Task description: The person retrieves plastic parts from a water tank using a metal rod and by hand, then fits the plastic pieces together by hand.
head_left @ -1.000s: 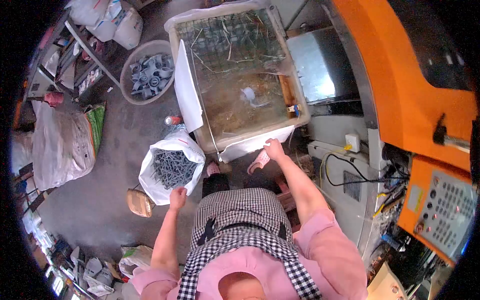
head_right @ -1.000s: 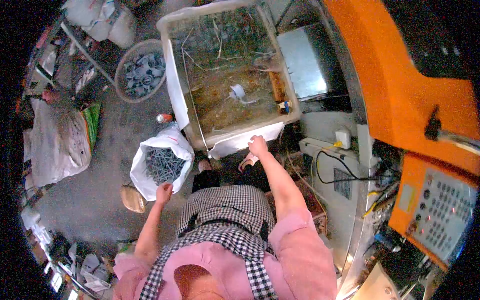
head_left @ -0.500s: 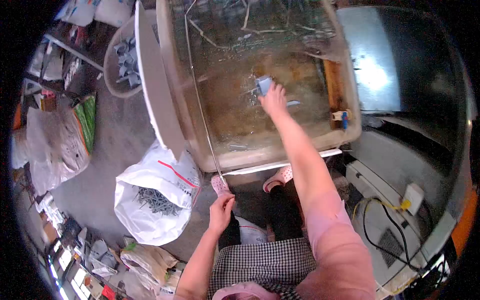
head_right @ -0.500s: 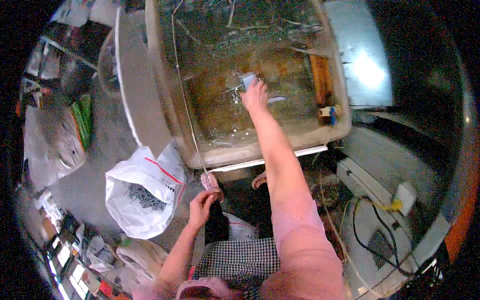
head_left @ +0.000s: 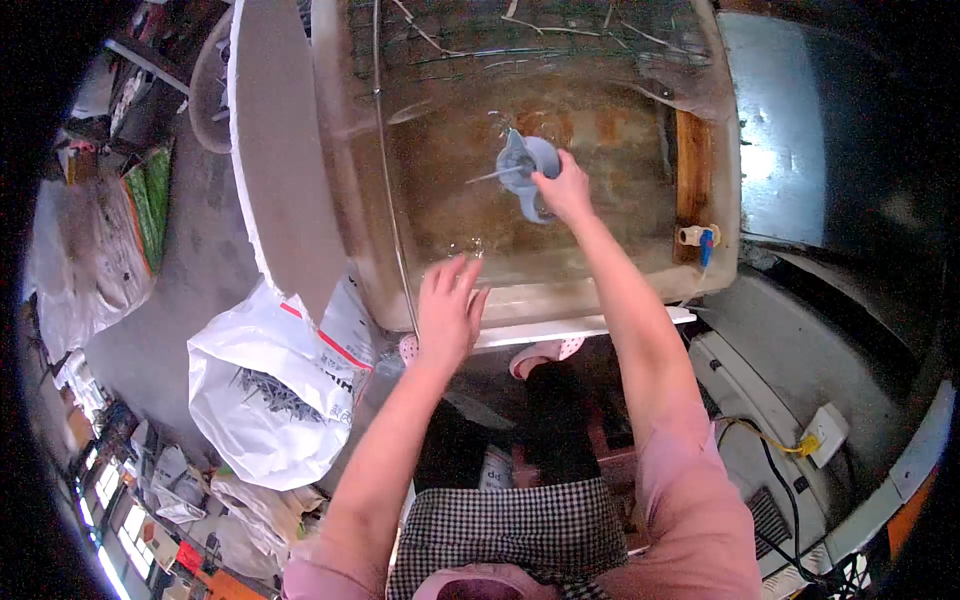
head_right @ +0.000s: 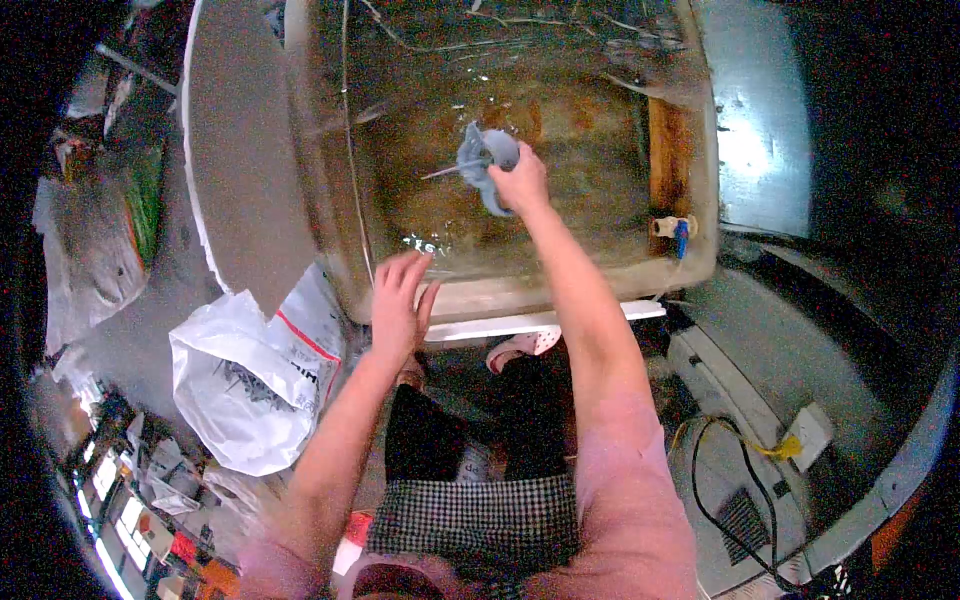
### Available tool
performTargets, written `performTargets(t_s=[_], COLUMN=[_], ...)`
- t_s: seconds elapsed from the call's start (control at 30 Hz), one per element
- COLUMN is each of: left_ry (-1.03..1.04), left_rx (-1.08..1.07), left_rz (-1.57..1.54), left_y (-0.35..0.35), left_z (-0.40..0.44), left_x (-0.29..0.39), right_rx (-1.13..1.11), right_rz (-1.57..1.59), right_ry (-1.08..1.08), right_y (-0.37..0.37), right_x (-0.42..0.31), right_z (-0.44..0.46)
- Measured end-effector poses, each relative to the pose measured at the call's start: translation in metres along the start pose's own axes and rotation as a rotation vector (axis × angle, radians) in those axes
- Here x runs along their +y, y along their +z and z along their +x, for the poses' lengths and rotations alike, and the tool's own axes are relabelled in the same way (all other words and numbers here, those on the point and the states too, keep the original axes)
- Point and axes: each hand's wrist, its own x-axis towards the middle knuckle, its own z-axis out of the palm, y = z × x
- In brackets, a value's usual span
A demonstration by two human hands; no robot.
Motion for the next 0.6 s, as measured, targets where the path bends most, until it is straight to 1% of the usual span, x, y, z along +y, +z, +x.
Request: performTargets(t_s=[0.07, 0.1, 0.13, 0.2, 0.23, 0.27, 0.33, 0.37, 0.47, 0.5, 0.53, 0.57, 0.6], left_ry=[0.116, 0.163, 0.212, 0.25, 0.288, 0.293, 0.241, 0.246, 0.199, 0.171, 0.142, 0.143, 0.192], left_rx=[0.009, -0.009, -0.027, -0.048, -0.066, -0.069, -0.067, -0.069, -0.056, -0.107, -0.158, -0.158, -0.175], left_rz=[0.108, 0.148, 0.188, 0.236, 0.283, 0.282, 0.31, 0.309, 0.329, 0.351, 0.372, 0.373, 0.415], left_y=[0.008, 0.015, 0.02, 0.024, 0.026, 0.028, 0.032, 0.033, 0.037, 0.039, 0.04, 0.04, 0.04], left_z=[0.034, 0.05, 0.061, 0.076, 0.081, 0.083, 0.085, 0.084, 0.084, 0.084, 0.083, 0.082, 0.081], left_x=[0.01, 0.013, 0.015, 0.02, 0.024, 0.028, 0.037, 0.041, 0.049, 0.048, 0.047, 0.046, 0.045], right_rx=[-0.129, -0.169, -0.168, -0.348, -0.335, -0.33, -0.331, -0.312, -0.265, -0.178, -0.176, -0.186, -0.194], right_rz=[0.434, 0.531, 0.53, 0.913, 1.07, 1.071, 1.009, 0.849, 0.78, 0.846, 0.847, 0.748, 0.649], right_ry=[0.031, 0.066, 0.071, 0.169, 0.246, 0.25, 0.138, 0.088, 0.075, 0.028, 0.029, 0.005, -0.019], right_y=[-0.013, -0.015, -0.021, -0.032, -0.052, -0.05, -0.046, -0.045, -0.052, -0.049, -0.052, -0.057, -0.064], right_x=[0.005, 0.009, 0.009, 0.008, -0.009, -0.005, 0.004, 0.009, -0.001, -0.007, -0.006, -0.005, -0.009], right_z=[-0.015, -0.021, -0.028, -0.042, -0.055, -0.057, -0.063, -0.064, -0.074, -0.074, -0.076, -0.08, -0.084])
